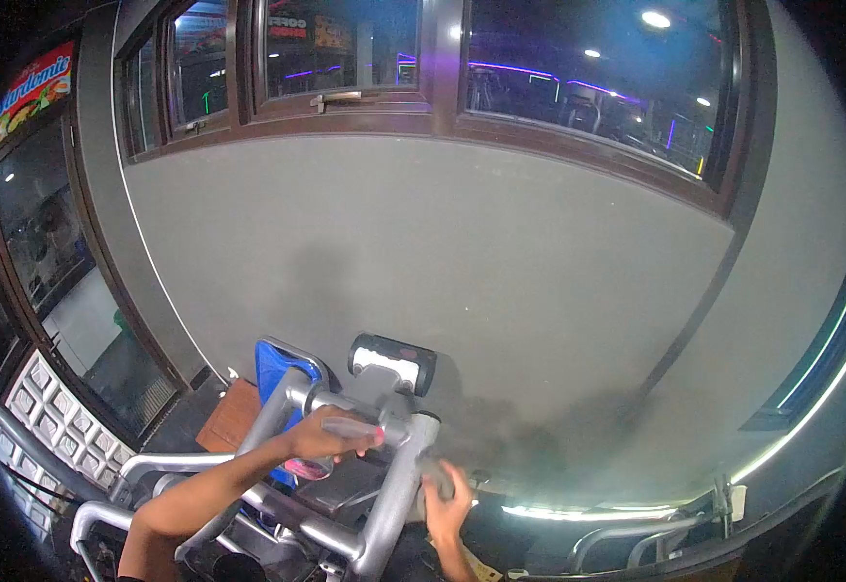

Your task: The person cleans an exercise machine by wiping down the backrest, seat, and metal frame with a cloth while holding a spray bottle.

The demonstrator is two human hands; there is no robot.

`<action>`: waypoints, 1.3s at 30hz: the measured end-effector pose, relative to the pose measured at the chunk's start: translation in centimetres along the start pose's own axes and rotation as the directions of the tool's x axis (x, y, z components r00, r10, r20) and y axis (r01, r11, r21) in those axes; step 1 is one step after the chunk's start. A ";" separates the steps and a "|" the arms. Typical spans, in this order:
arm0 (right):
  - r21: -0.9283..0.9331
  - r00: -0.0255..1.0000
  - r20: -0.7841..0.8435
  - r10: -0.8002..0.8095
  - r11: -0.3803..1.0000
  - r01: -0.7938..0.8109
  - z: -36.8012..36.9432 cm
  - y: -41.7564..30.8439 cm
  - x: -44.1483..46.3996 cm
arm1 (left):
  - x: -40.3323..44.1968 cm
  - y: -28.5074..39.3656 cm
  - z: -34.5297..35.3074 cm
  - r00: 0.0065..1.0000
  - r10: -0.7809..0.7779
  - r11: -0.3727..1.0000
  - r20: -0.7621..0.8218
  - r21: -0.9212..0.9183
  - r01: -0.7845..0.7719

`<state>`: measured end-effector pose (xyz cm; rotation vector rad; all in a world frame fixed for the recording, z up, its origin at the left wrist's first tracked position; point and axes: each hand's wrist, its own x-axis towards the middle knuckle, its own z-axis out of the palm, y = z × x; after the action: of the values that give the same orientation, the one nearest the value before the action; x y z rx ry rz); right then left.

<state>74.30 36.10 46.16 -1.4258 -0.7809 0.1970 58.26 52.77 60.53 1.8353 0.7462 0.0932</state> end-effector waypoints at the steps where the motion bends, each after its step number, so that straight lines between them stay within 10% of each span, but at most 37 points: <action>1: -0.025 0.998 0.039 -0.052 0.998 0.053 -0.6 0.3 -1.2 | -0.6 0.3 -0.1 1.000 0.001 1.000 -0.002 -0.002 -0.001; 6: -0.203 0.890 0.348 -0.293 0.904 0.377 -3.0 -3.4 1.0 | -3.5 1.8 -1.0 0.999 0.037 0.996 -0.013 0.082 -0.036; 14: -0.604 0.733 0.680 -0.021 0.552 0.576 2.1 -9.9 13.8 | -5.0 0.5 -1.8 0.974 0.218 0.902 0.054 0.370 -0.222; 18: -0.527 0.537 0.837 0.102 0.414 0.742 5.0 -9.7 16.6 | -5.9 0.4 -1.6 0.993 0.102 0.892 0.054 0.437 -0.115; 28: -0.552 0.606 0.794 -0.046 0.362 0.752 1.1 -12.5 10.2 | -8.5 1.0 -1.8 0.994 0.103 0.875 0.043 0.471 -0.111; 39: -0.049 0.038 0.999 0.032 0.519 0.854 3.2 -13.1 8.3 | -10.9 3.2 -0.9 0.968 -0.245 0.902 0.048 0.379 0.209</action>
<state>74.37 41.03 61.17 -1.4820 -2.7308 0.2828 50.63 47.12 66.73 2.0750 0.9547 -0.3068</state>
